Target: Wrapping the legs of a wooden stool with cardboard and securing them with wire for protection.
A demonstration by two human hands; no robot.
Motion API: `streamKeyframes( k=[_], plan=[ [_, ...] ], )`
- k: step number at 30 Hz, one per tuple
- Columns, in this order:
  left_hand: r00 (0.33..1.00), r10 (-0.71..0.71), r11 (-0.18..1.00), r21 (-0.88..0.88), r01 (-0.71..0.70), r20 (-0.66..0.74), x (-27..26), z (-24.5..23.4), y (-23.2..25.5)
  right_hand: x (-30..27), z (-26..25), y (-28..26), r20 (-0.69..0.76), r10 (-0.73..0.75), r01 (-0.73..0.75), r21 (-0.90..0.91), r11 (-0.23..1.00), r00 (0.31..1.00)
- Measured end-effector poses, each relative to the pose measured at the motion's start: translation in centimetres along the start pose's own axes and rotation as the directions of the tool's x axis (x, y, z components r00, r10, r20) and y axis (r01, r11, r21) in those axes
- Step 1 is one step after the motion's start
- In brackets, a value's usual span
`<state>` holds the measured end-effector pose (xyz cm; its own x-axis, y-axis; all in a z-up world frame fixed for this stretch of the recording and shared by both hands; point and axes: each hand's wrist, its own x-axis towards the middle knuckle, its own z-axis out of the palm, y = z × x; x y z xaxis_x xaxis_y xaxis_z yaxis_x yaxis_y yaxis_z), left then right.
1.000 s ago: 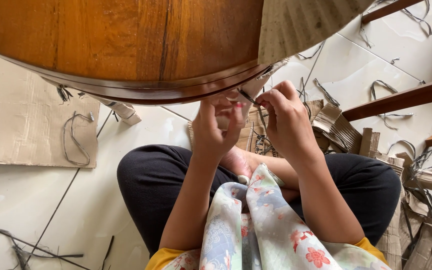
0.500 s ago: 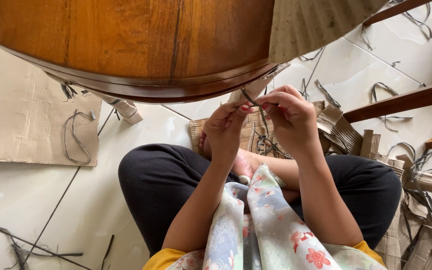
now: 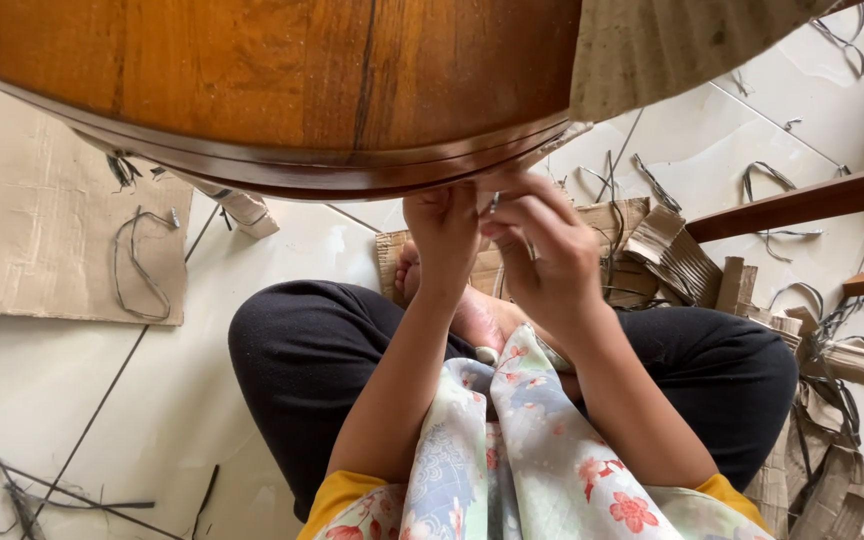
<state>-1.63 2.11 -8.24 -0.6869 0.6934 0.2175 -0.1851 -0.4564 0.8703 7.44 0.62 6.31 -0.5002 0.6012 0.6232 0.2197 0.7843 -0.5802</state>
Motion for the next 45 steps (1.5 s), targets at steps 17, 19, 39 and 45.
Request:
streamKeyframes(
  k=[17,19,39,45],
  plan=[
    [0.99,-0.133,0.988,-0.08,0.129,-0.053,-0.3,-2.0,-8.5,-0.8,-2.1,7.1,0.085,-0.146,0.145,0.021,0.989,0.986],
    [0.991,-0.13,0.987,-0.098,0.126,-0.039,0.0,-2.1,-8.0,-1.0,-1.9,7.7,0.072,-0.157,0.156,0.027,0.987,0.985],
    [0.999,0.054,0.997,-0.063,-0.054,-0.005,-0.4,1.3,3.3,-1.9,-0.3,6.9,-0.086,-0.115,0.116,0.007,0.993,0.99],
    [0.933,0.232,0.972,-0.036,-0.232,0.276,2.0,0.0,4.4,-2.5,-1.3,6.0,-0.06,-0.047,0.049,0.033,0.998,0.997]
  ],
)
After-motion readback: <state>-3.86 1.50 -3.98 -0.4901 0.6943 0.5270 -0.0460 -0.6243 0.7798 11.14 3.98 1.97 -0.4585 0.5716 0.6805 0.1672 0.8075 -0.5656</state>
